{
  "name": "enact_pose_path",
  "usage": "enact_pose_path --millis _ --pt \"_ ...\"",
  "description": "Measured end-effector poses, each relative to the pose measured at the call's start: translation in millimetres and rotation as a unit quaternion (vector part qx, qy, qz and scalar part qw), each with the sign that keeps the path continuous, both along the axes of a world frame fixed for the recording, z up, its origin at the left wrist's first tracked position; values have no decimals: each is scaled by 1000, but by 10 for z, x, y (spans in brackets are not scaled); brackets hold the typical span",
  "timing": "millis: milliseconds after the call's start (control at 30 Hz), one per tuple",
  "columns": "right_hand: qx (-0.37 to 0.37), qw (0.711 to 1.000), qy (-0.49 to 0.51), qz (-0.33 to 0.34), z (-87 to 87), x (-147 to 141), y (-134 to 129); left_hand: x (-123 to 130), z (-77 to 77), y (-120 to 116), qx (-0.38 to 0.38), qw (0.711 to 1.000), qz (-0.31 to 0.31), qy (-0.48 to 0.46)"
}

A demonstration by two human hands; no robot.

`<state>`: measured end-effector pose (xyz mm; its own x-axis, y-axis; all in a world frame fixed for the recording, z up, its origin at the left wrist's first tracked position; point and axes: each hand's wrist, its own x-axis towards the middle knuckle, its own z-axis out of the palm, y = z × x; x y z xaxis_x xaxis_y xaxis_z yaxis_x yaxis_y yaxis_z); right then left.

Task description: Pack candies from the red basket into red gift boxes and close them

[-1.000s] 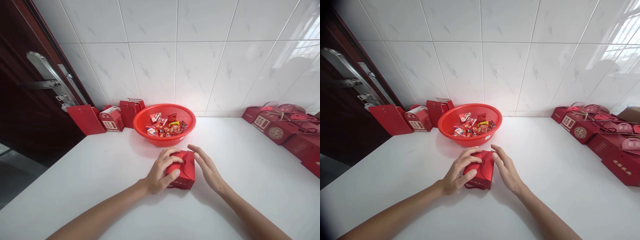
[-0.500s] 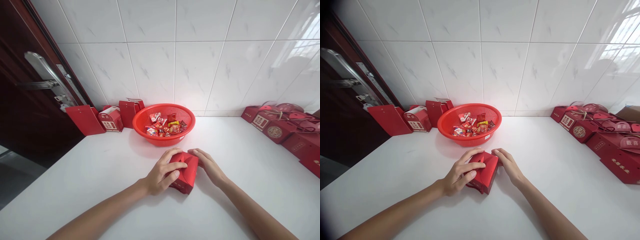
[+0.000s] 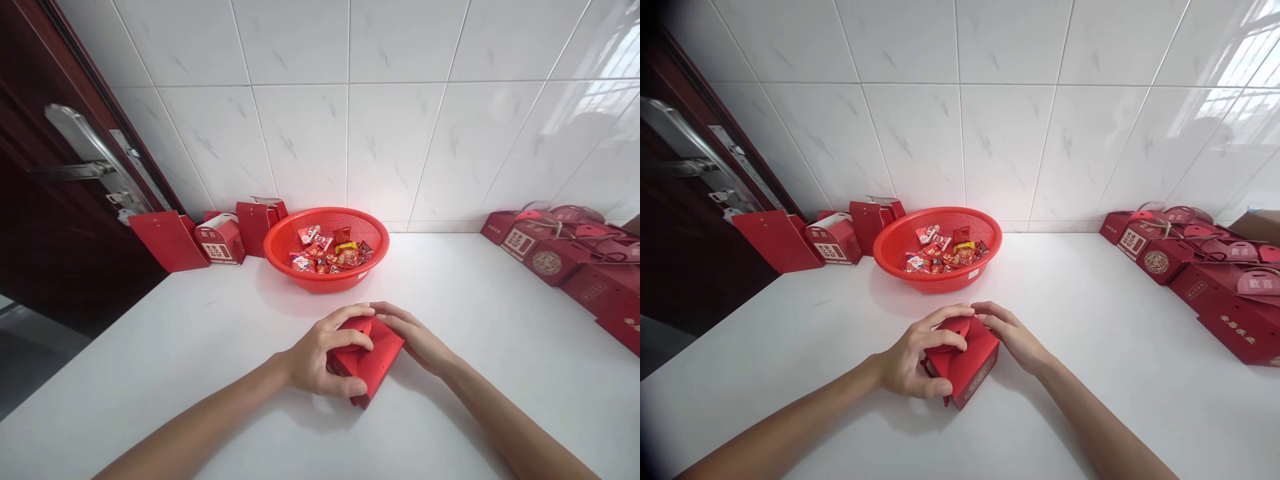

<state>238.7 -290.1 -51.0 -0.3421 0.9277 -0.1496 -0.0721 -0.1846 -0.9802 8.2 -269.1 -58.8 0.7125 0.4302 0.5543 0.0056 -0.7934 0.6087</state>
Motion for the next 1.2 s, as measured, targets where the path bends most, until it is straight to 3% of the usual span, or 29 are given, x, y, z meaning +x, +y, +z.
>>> enact_pose_path --millis 133,367,567,700,900,1033,1200 --pt "28 1000 7 13 -22 -9 2 -27 52 15 -15 1000 -16 15" --pt "67 994 -72 -52 -66 49 48 -130 208 87 -6 997 18 75" --pt "81 989 37 -121 54 139 58 -158 301 138 -3 990 105 99" --pt "85 988 78 -103 87 140 30 -116 298 104 8 984 147 101" --pt "109 993 -19 -46 56 50 -49 -80 319 30 70 969 205 119" --pt "122 989 -52 -60 53 -18 -82 -63 350 -27 96 952 257 139" --pt "142 983 -78 -83 61 -45 -92 -39 385 -86 62 947 287 128"
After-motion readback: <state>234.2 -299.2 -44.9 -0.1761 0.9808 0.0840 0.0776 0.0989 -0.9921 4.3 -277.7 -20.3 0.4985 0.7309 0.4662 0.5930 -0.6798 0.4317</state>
